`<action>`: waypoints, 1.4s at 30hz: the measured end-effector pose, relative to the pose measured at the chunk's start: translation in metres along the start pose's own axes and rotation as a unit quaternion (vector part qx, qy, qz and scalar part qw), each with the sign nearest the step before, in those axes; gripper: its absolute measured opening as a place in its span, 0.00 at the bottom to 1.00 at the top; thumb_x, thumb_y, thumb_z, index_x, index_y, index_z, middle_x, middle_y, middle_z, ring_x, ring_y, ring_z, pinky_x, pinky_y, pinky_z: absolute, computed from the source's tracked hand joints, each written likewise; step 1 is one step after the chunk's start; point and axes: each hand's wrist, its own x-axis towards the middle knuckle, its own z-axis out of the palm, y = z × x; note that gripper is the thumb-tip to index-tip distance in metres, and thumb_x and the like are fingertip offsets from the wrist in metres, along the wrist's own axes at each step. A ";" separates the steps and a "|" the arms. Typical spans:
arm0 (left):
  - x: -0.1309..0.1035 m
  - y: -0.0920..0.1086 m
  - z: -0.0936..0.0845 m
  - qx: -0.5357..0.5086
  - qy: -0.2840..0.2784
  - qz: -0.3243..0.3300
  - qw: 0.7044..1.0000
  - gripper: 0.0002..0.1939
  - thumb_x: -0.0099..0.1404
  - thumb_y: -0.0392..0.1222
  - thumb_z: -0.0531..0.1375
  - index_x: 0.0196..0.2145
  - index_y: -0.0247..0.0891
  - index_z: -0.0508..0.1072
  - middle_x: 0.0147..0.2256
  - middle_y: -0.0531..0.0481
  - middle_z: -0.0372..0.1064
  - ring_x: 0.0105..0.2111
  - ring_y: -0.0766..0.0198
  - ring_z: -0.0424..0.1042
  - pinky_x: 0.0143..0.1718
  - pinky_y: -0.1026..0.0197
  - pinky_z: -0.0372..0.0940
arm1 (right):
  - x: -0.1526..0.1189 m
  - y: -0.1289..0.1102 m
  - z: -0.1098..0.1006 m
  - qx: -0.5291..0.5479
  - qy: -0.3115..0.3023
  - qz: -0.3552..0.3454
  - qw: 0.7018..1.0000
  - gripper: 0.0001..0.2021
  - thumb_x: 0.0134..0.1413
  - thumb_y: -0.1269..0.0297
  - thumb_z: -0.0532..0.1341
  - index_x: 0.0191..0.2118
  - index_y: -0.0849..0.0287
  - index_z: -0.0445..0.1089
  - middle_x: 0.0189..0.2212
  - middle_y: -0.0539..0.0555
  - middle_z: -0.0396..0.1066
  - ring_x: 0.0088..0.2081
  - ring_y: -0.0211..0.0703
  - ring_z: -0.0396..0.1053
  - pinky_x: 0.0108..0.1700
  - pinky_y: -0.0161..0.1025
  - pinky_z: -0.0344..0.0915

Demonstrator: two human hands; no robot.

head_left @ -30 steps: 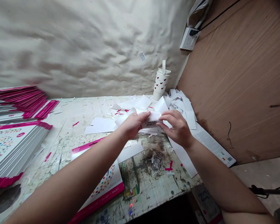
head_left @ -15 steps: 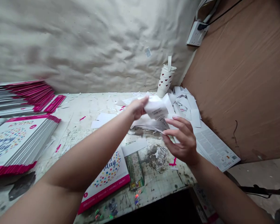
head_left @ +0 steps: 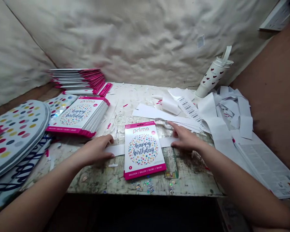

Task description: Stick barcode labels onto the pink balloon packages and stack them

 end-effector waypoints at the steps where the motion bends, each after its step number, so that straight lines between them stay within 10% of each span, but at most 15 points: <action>1: -0.001 -0.001 0.002 -0.001 -0.008 -0.022 1.000 0.20 0.45 0.52 0.62 0.35 0.39 0.70 0.36 0.43 0.72 0.36 0.51 0.70 0.33 0.60 0.59 | 0.002 0.000 0.000 0.013 -0.007 0.016 1.000 0.48 0.38 0.68 0.68 0.65 0.50 0.46 0.34 0.50 0.66 0.35 0.46 0.66 0.39 0.44 0.64; 18: -0.013 -0.022 -0.010 -0.216 -0.089 -0.049 0.971 0.14 0.51 0.53 0.60 0.24 0.38 0.70 0.23 0.52 0.65 0.25 0.60 0.65 0.26 0.63 0.54 | -0.006 -0.014 -0.007 0.125 0.079 0.148 0.978 0.39 0.42 0.69 0.61 0.63 0.55 0.51 0.28 0.48 0.68 0.25 0.38 0.65 0.27 0.33 0.60; 25: 0.007 0.038 0.001 -0.498 -0.120 -0.012 0.859 0.12 0.49 0.47 0.64 0.25 0.36 0.69 0.23 0.53 0.65 0.23 0.68 0.63 0.26 0.65 0.59 | -0.007 -0.087 0.023 -0.024 0.194 0.001 0.981 0.37 0.51 0.68 0.56 0.66 0.54 0.42 0.21 0.49 0.67 0.21 0.40 0.63 0.25 0.36 0.58; 32: 0.032 0.066 0.023 -0.471 -0.109 0.015 0.875 0.12 0.49 0.43 0.62 0.18 0.36 0.63 0.16 0.55 0.62 0.17 0.71 0.59 0.20 0.68 0.54 | -0.009 -0.100 0.078 -0.074 0.115 -0.100 0.985 0.40 0.55 0.66 0.54 0.67 0.61 0.30 0.35 0.58 0.73 0.41 0.51 0.68 0.44 0.47 0.66; 42: 0.045 0.076 0.034 -0.417 -0.085 -0.032 0.904 0.06 0.46 0.38 0.60 0.21 0.36 0.66 0.16 0.55 0.63 0.16 0.67 0.65 0.18 0.66 0.61 | -0.015 -0.084 0.067 -0.017 0.040 -0.168 0.985 0.38 0.51 0.70 0.51 0.67 0.63 0.35 0.49 0.56 0.70 0.52 0.46 0.64 0.62 0.51 0.50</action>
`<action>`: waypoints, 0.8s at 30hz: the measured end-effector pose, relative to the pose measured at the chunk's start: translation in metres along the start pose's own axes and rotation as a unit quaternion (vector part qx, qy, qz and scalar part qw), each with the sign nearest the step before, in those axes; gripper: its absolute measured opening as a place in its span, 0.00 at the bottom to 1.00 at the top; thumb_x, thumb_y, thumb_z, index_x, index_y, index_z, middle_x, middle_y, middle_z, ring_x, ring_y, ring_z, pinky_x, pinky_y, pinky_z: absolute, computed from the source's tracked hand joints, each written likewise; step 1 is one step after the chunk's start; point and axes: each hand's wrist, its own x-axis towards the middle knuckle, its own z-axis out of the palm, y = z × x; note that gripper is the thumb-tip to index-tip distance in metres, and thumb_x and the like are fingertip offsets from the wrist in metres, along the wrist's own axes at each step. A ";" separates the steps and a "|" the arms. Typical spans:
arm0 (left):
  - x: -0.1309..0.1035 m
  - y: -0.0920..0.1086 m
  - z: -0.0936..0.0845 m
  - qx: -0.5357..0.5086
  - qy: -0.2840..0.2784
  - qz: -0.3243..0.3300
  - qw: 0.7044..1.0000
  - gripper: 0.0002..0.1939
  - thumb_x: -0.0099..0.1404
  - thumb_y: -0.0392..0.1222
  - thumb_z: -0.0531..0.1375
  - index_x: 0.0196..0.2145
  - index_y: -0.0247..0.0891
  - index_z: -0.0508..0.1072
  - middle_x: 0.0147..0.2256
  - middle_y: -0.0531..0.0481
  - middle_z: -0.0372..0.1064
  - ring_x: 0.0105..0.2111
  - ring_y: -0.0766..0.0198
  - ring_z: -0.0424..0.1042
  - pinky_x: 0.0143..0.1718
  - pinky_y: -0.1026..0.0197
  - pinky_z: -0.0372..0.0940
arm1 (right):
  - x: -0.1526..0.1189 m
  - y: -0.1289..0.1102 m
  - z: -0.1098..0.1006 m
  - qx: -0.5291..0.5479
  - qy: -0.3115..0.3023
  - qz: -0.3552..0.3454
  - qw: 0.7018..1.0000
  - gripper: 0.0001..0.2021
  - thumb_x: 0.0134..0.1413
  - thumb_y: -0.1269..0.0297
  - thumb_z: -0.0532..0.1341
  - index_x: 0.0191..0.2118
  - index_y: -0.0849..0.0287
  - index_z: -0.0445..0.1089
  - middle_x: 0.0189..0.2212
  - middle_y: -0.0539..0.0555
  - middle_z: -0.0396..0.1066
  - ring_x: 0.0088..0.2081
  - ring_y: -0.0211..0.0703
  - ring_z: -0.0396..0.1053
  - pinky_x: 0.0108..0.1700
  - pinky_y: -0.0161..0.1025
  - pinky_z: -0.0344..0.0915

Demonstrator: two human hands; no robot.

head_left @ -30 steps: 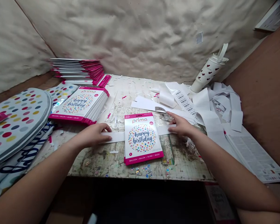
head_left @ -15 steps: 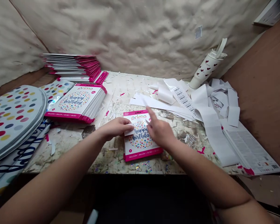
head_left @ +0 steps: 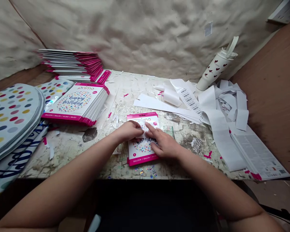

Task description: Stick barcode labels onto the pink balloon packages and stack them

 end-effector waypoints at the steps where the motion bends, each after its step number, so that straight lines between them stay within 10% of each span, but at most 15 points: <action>1: 0.001 0.000 0.000 0.003 -0.003 -0.003 1.000 0.05 0.46 0.38 0.60 0.22 0.36 0.66 0.16 0.54 0.64 0.16 0.66 0.65 0.18 0.66 0.61 | -0.001 0.002 -0.002 0.004 0.004 0.001 1.000 0.37 0.51 0.70 0.51 0.67 0.63 0.36 0.50 0.56 0.70 0.53 0.45 0.63 0.63 0.51 0.50; 14: 0.001 0.006 0.005 0.041 -0.035 0.011 0.998 0.07 0.52 0.41 0.55 0.25 0.34 0.69 0.17 0.51 0.66 0.17 0.65 0.67 0.19 0.65 0.61 | -0.004 0.014 0.000 0.051 0.003 0.002 0.999 0.40 0.46 0.72 0.51 0.66 0.63 0.38 0.50 0.56 0.70 0.54 0.48 0.63 0.61 0.54 0.51; 19: -0.001 0.013 0.003 0.080 -0.040 0.017 0.996 0.10 0.54 0.39 0.50 0.29 0.34 0.70 0.19 0.51 0.66 0.18 0.65 0.66 0.20 0.65 0.62 | -0.004 0.013 -0.012 0.084 0.128 0.042 0.987 0.40 0.45 0.72 0.50 0.66 0.57 0.36 0.52 0.56 0.67 0.54 0.48 0.63 0.58 0.53 0.56; 24: -0.018 0.006 0.010 0.180 0.010 0.098 0.979 0.13 0.55 0.39 0.51 0.33 0.34 0.74 0.28 0.45 0.71 0.29 0.58 0.72 0.32 0.57 0.67 | -0.006 0.005 0.002 0.000 0.045 0.006 0.999 0.42 0.42 0.72 0.51 0.66 0.62 0.38 0.46 0.56 0.72 0.49 0.49 0.66 0.61 0.58 0.47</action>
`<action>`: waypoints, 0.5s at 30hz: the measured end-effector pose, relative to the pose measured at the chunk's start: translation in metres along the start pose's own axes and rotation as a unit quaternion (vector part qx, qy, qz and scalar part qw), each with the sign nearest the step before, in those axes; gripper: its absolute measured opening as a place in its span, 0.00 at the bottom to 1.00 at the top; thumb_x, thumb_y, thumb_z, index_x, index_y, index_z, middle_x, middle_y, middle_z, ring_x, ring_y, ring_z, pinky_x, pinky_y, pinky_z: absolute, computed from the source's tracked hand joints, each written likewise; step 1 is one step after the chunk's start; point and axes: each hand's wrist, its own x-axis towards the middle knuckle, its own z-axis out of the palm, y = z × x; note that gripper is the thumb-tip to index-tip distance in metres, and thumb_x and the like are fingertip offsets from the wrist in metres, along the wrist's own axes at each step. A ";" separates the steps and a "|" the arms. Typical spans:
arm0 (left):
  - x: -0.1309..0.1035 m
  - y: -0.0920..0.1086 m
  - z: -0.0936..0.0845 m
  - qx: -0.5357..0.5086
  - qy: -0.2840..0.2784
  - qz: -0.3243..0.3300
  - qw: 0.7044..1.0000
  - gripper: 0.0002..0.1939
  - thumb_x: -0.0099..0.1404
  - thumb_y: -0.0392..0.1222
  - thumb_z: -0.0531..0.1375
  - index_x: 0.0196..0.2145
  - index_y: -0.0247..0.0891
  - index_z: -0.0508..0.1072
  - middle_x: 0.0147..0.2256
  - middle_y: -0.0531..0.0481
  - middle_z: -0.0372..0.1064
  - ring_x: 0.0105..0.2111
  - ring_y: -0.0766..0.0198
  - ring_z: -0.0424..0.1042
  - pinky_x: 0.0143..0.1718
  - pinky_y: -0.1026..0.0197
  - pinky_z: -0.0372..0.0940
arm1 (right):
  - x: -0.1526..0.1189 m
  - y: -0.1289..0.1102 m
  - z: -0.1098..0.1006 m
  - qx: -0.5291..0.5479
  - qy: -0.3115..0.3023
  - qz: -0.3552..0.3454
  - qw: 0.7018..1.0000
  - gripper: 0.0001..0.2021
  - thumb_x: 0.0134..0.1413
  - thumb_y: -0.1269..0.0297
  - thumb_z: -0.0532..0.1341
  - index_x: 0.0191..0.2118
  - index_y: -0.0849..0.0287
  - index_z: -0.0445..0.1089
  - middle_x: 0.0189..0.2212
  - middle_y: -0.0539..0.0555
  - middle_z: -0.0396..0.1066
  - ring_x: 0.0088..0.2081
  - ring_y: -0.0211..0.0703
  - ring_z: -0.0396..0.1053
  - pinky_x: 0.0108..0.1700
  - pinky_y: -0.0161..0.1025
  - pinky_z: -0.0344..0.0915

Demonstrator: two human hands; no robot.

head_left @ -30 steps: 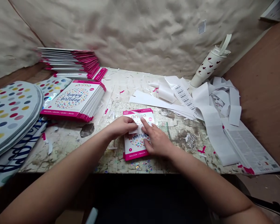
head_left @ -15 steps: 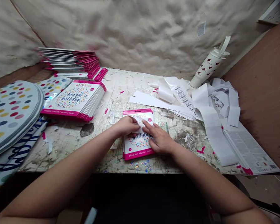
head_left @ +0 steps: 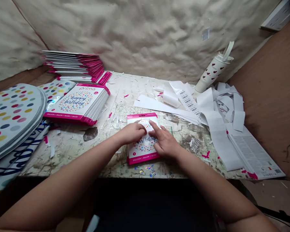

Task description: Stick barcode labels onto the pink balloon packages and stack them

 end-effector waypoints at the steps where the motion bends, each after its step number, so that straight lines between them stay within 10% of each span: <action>1: -0.008 -0.003 0.008 0.061 0.055 0.048 0.995 0.15 0.57 0.39 0.51 0.37 0.34 0.75 0.34 0.43 0.73 0.35 0.55 0.72 0.39 0.54 0.67 | -0.001 0.000 0.002 0.000 -0.004 0.009 1.000 0.42 0.42 0.73 0.51 0.66 0.62 0.37 0.47 0.56 0.71 0.50 0.48 0.66 0.62 0.58 0.46; 4: -0.031 -0.015 0.041 0.248 0.213 0.172 0.929 0.21 0.63 0.39 0.48 0.50 0.29 0.70 0.52 0.33 0.66 0.53 0.47 0.64 0.53 0.46 0.59 | -0.002 0.001 0.002 0.022 -0.007 0.020 1.000 0.43 0.42 0.74 0.51 0.66 0.61 0.36 0.47 0.57 0.71 0.51 0.48 0.65 0.62 0.59 0.43; 8: -0.045 -0.026 0.074 0.334 0.232 0.156 0.900 0.28 0.65 0.49 0.50 0.55 0.25 0.65 0.57 0.29 0.60 0.58 0.42 0.58 0.55 0.43 0.57 | 0.008 0.007 -0.013 0.154 0.043 0.059 0.985 0.33 0.46 0.71 0.56 0.62 0.54 0.52 0.50 0.57 0.68 0.50 0.47 0.66 0.55 0.53 0.58; 11: -0.045 -0.025 0.078 0.348 0.231 0.136 0.899 0.30 0.65 0.53 0.50 0.57 0.29 0.64 0.57 0.30 0.59 0.57 0.42 0.58 0.55 0.44 0.56 | 0.021 0.014 -0.022 0.326 0.131 0.137 0.926 0.18 0.46 0.59 0.63 0.45 0.55 0.66 0.45 0.56 0.70 0.39 0.42 0.70 0.36 0.38 0.68; 15: -0.045 -0.022 0.074 0.334 0.242 0.116 0.903 0.29 0.64 0.53 0.51 0.57 0.34 0.64 0.62 0.32 0.50 0.57 0.42 0.59 0.54 0.45 0.58 | 0.033 0.020 -0.017 0.503 0.004 0.287 0.815 0.18 0.38 0.53 0.68 0.29 0.60 0.64 0.20 0.48 0.69 0.14 0.29 0.58 0.13 0.27 0.50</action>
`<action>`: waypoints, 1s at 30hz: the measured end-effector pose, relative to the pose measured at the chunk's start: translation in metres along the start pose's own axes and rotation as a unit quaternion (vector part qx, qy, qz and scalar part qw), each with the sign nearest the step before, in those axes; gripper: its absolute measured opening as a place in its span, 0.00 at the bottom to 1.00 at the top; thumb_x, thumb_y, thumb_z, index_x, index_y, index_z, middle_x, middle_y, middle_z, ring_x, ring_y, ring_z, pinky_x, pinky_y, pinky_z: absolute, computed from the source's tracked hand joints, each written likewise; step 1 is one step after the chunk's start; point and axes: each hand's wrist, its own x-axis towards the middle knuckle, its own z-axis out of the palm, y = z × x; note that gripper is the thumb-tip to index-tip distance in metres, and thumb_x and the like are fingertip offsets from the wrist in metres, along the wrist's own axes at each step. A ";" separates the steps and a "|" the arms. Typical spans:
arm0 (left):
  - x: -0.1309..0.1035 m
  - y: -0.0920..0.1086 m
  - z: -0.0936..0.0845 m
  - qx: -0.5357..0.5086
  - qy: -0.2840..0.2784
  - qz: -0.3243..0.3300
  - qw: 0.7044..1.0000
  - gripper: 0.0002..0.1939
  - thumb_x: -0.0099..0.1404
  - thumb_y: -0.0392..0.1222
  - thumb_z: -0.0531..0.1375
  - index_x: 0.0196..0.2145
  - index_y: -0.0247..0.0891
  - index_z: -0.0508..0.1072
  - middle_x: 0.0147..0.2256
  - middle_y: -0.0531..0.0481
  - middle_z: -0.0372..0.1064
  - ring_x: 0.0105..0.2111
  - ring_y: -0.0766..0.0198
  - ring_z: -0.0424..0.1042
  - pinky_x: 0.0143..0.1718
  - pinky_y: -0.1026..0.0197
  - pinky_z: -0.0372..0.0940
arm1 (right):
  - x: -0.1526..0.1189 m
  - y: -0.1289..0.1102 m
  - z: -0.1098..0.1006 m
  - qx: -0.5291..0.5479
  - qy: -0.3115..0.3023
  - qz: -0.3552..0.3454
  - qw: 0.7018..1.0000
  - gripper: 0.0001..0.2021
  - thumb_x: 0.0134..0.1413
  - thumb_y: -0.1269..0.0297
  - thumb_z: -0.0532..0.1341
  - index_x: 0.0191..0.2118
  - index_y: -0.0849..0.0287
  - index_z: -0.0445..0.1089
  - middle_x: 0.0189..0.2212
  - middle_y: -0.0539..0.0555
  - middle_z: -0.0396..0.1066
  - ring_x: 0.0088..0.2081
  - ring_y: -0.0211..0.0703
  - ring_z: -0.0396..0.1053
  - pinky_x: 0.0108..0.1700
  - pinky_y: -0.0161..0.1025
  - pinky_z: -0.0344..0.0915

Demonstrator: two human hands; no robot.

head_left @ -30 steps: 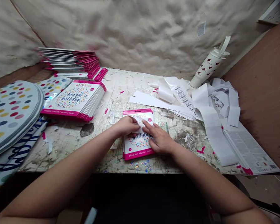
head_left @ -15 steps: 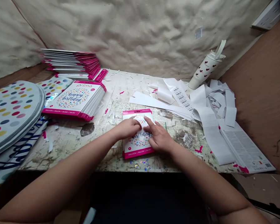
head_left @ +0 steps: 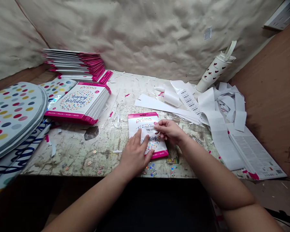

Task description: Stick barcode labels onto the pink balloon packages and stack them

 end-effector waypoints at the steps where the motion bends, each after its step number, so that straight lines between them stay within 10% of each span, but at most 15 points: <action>1: -0.001 0.000 -0.001 -0.007 0.006 -0.006 1.000 0.28 0.64 0.53 0.51 0.57 0.35 0.64 0.63 0.32 0.46 0.56 0.41 0.59 0.54 0.45 0.58 | 0.002 0.002 0.001 0.015 -0.007 0.031 0.999 0.18 0.36 0.54 0.69 0.28 0.61 0.63 0.17 0.47 0.68 0.12 0.28 0.56 0.12 0.26 0.48; 12: 0.000 0.000 -0.001 -0.015 -0.017 0.023 0.999 0.29 0.65 0.51 0.49 0.57 0.28 0.64 0.62 0.30 0.47 0.58 0.37 0.56 0.55 0.41 0.55 | 0.005 0.003 0.006 -0.137 0.073 0.058 0.986 0.09 0.48 0.63 0.64 0.26 0.60 0.63 0.16 0.47 0.68 0.12 0.30 0.56 0.13 0.28 0.49; 17: -0.001 0.000 -0.004 -0.014 -0.063 0.032 0.997 0.29 0.64 0.55 0.51 0.59 0.40 0.62 0.61 0.31 0.52 0.59 0.35 0.53 0.54 0.38 0.54 | -0.015 -0.005 0.019 -0.505 0.179 -0.104 0.838 0.16 0.57 0.55 0.57 0.47 0.59 0.68 0.36 0.59 0.74 0.38 0.50 0.71 0.39 0.45 0.67; 22: -0.002 0.001 -0.010 -0.024 -0.087 0.033 0.995 0.26 0.64 0.55 0.51 0.54 0.40 0.68 0.61 0.32 0.52 0.61 0.36 0.50 0.56 0.38 0.51 | -0.036 0.015 0.031 -0.604 0.024 -0.146 0.783 0.26 0.62 0.46 0.46 0.61 0.48 0.56 0.66 0.56 0.41 0.66 0.61 0.36 0.60 0.64 0.42; 25: -0.002 -0.012 -0.017 -0.059 -0.084 0.038 0.994 0.27 0.65 0.55 0.48 0.58 0.43 0.63 0.62 0.37 0.51 0.62 0.43 0.50 0.58 0.42 0.52 | -0.040 0.027 0.016 -0.624 0.098 -0.059 0.773 0.33 0.61 0.44 0.44 0.65 0.61 0.50 0.66 0.63 0.37 0.66 0.64 0.31 0.61 0.67 0.34; 30: -0.006 -0.033 -0.018 -0.052 -0.010 -0.156 0.986 0.31 0.64 0.54 0.49 0.55 0.25 0.64 0.62 0.26 0.46 0.64 0.38 0.39 0.60 0.36 0.41 | -0.038 0.034 0.003 -0.573 0.133 -0.061 0.807 0.34 0.60 0.47 0.48 0.61 0.73 0.54 0.65 0.68 0.39 0.66 0.61 0.33 0.63 0.60 0.36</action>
